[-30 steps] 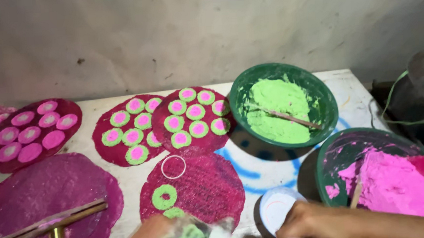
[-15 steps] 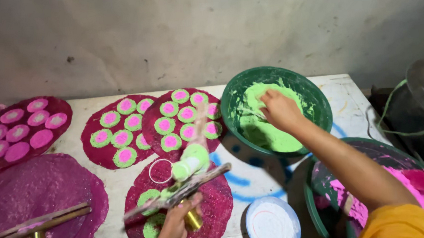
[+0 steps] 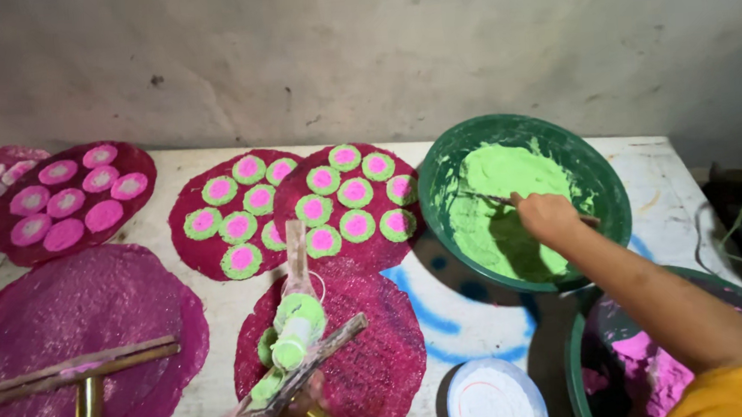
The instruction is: The person shapes and decorates dough on mats using molds and a spatula, transferring additional dough from bowls as needed.
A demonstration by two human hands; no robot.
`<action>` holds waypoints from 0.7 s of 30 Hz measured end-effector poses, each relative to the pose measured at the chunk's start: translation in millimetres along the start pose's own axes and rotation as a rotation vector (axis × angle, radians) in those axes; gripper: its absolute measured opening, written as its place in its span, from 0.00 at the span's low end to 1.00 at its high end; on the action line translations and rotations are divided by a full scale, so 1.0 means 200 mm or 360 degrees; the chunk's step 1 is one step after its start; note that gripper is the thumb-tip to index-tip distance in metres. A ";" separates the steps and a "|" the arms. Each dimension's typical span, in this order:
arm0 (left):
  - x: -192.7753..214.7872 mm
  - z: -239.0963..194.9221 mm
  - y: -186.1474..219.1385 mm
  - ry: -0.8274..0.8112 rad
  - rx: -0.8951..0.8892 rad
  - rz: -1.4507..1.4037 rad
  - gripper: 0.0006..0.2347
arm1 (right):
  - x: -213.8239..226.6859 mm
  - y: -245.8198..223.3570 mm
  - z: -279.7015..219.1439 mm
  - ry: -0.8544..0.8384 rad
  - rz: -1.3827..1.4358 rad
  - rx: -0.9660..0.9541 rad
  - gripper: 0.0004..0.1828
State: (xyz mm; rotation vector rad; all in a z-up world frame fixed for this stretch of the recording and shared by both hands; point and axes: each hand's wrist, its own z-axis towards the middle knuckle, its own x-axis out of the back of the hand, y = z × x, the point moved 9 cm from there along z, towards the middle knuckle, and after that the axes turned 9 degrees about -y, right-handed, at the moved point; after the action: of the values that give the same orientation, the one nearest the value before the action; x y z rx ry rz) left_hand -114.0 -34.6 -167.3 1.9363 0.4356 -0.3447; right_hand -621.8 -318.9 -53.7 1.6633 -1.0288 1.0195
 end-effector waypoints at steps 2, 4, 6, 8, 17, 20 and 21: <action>0.02 0.00 -0.04 -0.0008 -0.0006 -0.0017 0.12 | 0.00 -0.08 -0.03 0.0031 0.0001 0.0053 0.19; 0.03 0.00 -0.08 -0.0012 -0.0009 -0.0031 0.12 | -0.04 -0.15 -0.04 0.0048 0.0019 0.0090 0.18; 0.04 0.00 -0.10 -0.0022 -0.0016 -0.0048 0.12 | -0.11 -0.19 -0.05 0.0052 0.0055 0.0103 0.18; 0.06 -0.01 -0.11 -0.0029 -0.0023 -0.0051 0.12 | -0.18 -0.20 -0.04 0.0010 0.0160 0.0078 0.17; 0.06 0.04 -0.12 -0.0151 -0.0172 -0.0131 0.13 | -0.15 -0.25 -0.25 -0.0056 0.0168 0.0158 0.11; 0.06 0.05 -0.11 -0.0178 -0.0187 -0.0164 0.12 | -0.15 -0.25 -0.34 -0.0177 0.0222 0.0164 0.11; 0.06 0.05 -0.10 -0.0157 -0.0191 -0.0121 0.12 | -0.16 -0.23 -0.36 -0.0245 0.0256 0.0159 0.11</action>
State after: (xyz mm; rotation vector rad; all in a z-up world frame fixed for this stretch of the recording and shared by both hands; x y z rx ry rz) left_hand -112.4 -34.6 -192.7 1.7814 0.4558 -0.4514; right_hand -602.4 -232.7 -77.8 1.7848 -1.2475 1.0743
